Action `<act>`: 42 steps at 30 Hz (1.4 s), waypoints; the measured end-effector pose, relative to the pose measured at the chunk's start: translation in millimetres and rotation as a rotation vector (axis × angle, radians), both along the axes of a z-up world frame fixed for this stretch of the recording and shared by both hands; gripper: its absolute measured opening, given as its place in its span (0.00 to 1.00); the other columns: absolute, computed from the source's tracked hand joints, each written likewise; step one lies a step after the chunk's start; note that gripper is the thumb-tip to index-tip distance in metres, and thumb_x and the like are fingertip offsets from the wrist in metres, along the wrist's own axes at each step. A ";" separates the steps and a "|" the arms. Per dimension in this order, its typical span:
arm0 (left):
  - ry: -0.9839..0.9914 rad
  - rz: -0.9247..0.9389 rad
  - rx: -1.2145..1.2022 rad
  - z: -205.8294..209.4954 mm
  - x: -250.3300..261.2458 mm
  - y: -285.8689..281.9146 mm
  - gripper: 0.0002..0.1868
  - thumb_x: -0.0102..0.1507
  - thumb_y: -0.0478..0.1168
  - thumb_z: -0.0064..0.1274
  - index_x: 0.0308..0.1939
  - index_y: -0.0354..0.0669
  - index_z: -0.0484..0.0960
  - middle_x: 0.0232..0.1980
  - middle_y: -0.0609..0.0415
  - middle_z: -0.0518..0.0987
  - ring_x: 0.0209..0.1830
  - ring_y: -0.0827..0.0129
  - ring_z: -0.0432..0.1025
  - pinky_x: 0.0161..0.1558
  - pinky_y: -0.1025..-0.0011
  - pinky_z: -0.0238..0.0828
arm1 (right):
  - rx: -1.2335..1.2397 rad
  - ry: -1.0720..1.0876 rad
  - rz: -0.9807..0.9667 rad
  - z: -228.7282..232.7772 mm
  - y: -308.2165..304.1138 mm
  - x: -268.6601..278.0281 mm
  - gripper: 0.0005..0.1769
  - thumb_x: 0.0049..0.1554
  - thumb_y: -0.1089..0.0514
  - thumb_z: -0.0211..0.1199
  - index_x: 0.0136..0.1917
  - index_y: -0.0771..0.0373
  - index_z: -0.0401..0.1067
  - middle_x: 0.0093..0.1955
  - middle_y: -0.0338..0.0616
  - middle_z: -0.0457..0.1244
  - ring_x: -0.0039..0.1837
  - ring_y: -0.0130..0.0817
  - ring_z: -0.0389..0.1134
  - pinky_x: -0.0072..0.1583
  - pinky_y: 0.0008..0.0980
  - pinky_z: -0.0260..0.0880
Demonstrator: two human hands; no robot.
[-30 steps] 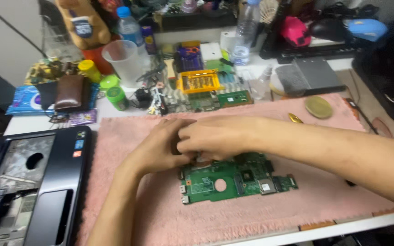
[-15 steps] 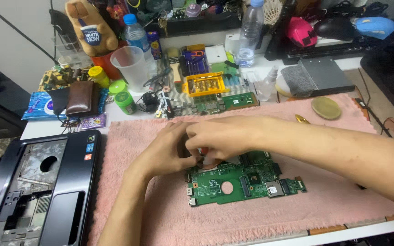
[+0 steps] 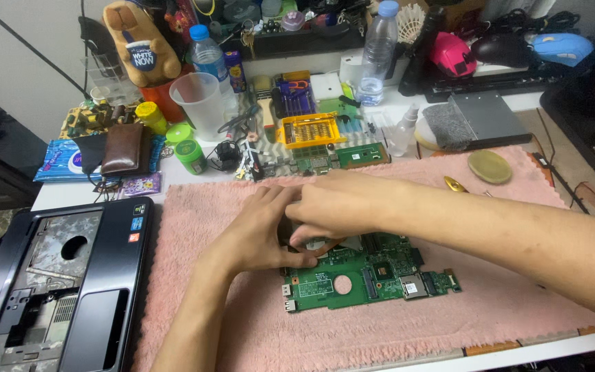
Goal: The person uses a red screwdriver to remove screws from a laptop motherboard, detaching a cooling fan and a heatsink. They then use a small brush to clean the exposed processor area and apply thermal paste to the chip.
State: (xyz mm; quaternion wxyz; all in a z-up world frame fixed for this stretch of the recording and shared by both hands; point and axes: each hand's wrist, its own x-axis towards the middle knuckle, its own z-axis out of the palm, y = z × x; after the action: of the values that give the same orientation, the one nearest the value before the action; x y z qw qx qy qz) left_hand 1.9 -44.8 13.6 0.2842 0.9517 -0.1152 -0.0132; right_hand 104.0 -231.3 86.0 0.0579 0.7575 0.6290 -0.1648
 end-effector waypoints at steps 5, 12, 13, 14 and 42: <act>0.026 0.007 0.046 19.8 -7.5 -9.0 0.76 0.46 0.70 0.80 0.91 0.53 0.59 0.68 0.43 0.82 0.75 0.44 0.72 0.74 0.50 0.67 | 0.059 -0.104 0.113 -13.3 -0.6 6.6 0.18 0.75 0.41 0.57 0.70 0.52 0.73 0.52 0.55 0.75 0.52 0.56 0.82 0.50 0.50 0.85; -0.022 -0.023 -0.004 33.0 -13.3 -22.6 0.82 0.47 0.63 0.80 0.96 0.50 0.44 0.64 0.39 0.84 0.71 0.37 0.74 0.70 0.45 0.72 | 0.104 0.199 0.135 0.9 -3.4 9.1 0.16 0.66 0.57 0.73 0.65 0.54 0.74 0.61 0.46 0.72 0.59 0.55 0.80 0.57 0.48 0.86; -0.023 -0.023 -0.003 25.4 -8.1 -19.8 0.82 0.47 0.63 0.80 0.96 0.50 0.44 0.64 0.39 0.84 0.71 0.37 0.74 0.70 0.45 0.72 | 0.105 0.199 0.135 -3.7 -4.0 10.1 0.16 0.66 0.57 0.73 0.65 0.54 0.74 0.61 0.46 0.72 0.59 0.55 0.80 0.57 0.48 0.86; -0.046 -0.033 0.014 17.8 -3.0 -16.9 0.82 0.45 0.61 0.79 0.95 0.49 0.45 0.63 0.38 0.85 0.69 0.36 0.76 0.70 0.45 0.74 | 0.095 0.167 0.113 -8.4 -4.5 10.9 0.16 0.69 0.49 0.69 0.66 0.54 0.73 0.57 0.50 0.72 0.57 0.56 0.81 0.56 0.49 0.86; -0.381 -0.103 -0.128 13.9 -12.9 0.1 0.64 0.52 0.63 0.75 0.85 0.43 0.62 0.71 0.38 0.82 0.67 0.50 0.78 0.62 0.54 0.74 | 0.665 0.251 -0.387 48.1 -106.9 -1.7 0.21 0.62 0.50 0.73 0.67 0.52 0.87 0.59 0.35 0.83 0.57 0.26 0.83 0.56 0.30 0.89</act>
State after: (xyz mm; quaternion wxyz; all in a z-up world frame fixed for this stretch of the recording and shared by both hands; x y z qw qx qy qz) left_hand -11.1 -44.7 27.5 0.3161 0.9099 -0.2159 0.1600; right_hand 102.4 -338.1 134.0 -0.2995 0.8134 0.4961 -0.0512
